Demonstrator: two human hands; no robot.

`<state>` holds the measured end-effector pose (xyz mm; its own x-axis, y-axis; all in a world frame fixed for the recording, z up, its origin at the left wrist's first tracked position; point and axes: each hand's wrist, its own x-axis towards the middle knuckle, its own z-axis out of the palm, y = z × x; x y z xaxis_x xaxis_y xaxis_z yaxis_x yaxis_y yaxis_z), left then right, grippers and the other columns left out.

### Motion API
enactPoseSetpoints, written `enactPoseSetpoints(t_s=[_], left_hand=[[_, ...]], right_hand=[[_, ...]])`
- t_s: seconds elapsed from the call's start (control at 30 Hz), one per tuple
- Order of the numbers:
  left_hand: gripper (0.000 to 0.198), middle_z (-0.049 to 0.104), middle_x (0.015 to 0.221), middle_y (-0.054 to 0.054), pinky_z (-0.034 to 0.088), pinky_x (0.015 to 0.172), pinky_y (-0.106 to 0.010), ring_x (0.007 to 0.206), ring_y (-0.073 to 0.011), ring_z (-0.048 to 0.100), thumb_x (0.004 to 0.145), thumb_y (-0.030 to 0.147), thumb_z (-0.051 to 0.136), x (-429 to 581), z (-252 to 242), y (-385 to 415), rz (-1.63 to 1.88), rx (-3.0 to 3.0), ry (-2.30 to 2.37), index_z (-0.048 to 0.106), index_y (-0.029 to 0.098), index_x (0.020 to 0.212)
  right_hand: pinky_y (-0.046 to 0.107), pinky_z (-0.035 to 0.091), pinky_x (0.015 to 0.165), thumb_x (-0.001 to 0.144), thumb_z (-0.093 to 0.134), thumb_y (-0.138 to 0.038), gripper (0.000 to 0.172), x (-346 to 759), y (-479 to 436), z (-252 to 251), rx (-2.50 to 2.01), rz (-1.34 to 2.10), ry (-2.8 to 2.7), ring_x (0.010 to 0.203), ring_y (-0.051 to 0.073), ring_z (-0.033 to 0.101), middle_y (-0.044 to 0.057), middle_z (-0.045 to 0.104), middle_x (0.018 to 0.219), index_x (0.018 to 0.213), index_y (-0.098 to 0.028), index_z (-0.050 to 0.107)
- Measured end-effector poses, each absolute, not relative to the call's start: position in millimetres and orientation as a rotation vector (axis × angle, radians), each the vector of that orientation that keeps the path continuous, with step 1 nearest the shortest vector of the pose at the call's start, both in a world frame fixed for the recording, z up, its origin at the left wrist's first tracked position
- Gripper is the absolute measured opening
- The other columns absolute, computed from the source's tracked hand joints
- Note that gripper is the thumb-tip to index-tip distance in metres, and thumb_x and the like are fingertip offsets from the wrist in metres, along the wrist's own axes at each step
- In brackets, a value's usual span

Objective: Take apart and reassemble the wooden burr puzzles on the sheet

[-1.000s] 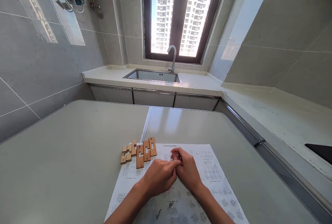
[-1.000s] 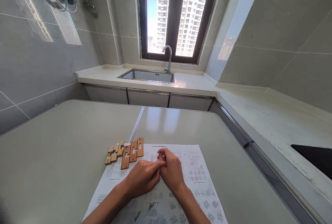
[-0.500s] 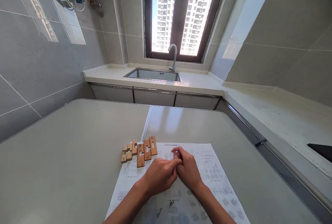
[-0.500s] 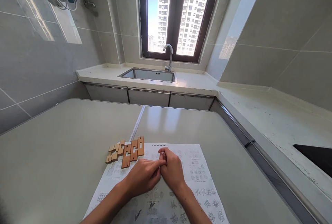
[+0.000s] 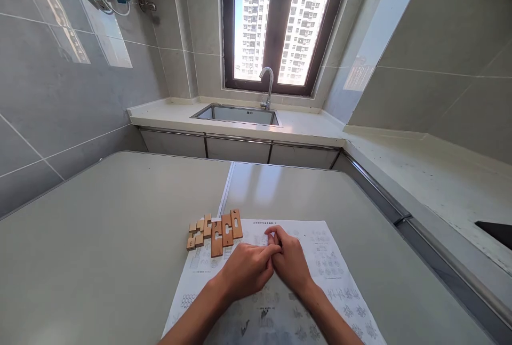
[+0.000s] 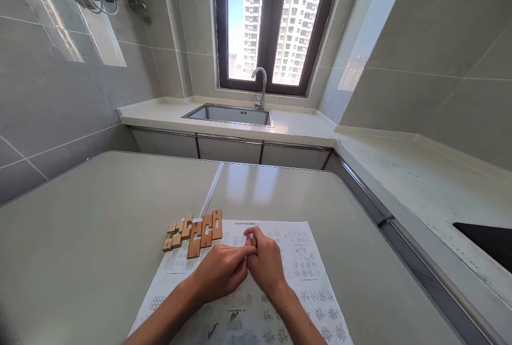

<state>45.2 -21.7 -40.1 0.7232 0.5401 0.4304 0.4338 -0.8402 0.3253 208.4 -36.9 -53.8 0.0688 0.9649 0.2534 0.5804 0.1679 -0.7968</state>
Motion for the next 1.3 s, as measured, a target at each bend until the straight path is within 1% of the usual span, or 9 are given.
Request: enactPoseSetpoints(t_s=[0.13, 0.5, 0.73, 1.3], left_hand=[[0.029, 0.08, 0.088, -0.002, 0.048, 0.059, -0.029, 0.07, -0.0207, 0.076, 0.091, 0.007, 0.05, 45.1, -40.5, -21.7, 0.771, 2.727, 0.777, 0.063, 0.02, 0.115], [0.03, 0.08, 0.087, -0.002, 0.048, 0.057, -0.029, 0.068, -0.0204, 0.076, 0.091, 0.007, 0.05, 45.9, -38.5, -22.0, 0.804, 2.739, 0.782, 0.065, 0.019, 0.114], [0.032, 0.081, 0.09, -0.002, 0.05, 0.058, -0.03, 0.07, -0.0203, 0.076, 0.089, 0.006, 0.052, 45.7, -43.1, -20.9, 0.809, 2.74, 0.782, 0.065, 0.019, 0.116], [0.032, 0.08, 0.086, -0.001, 0.047, 0.055, -0.029, 0.066, -0.0194, 0.075, 0.089, 0.006, 0.053, 44.6, -42.9, -20.3, 0.847, 2.767, 0.757, 0.065, 0.019, 0.115]], right_hand=[[0.026, 0.036, 0.057, 0.1, 0.044, -0.033, 0.023, 209.1, -36.7, -55.3, -1.515, 0.585, -1.622, 0.054, 0.017, 0.05, -0.005, 0.053, 0.057, 0.095, -0.023, 0.065], [0.025, 0.034, 0.055, 0.1, 0.044, -0.035, 0.026, 210.2, -36.4, -58.6, -1.533, 0.587, -1.631, 0.052, 0.016, 0.047, -0.005, 0.052, 0.056, 0.096, -0.022, 0.066], [0.025, 0.036, 0.057, 0.099, 0.044, -0.035, 0.025, 210.7, -37.1, -58.9, -1.543, 0.585, -1.627, 0.053, 0.017, 0.051, -0.005, 0.055, 0.056, 0.096, -0.023, 0.066], [0.026, 0.035, 0.058, 0.098, 0.045, -0.035, 0.024, 210.9, -37.6, -58.5, -1.544, 0.637, -1.603, 0.054, 0.017, 0.049, -0.006, 0.052, 0.056, 0.098, -0.023, 0.066]])
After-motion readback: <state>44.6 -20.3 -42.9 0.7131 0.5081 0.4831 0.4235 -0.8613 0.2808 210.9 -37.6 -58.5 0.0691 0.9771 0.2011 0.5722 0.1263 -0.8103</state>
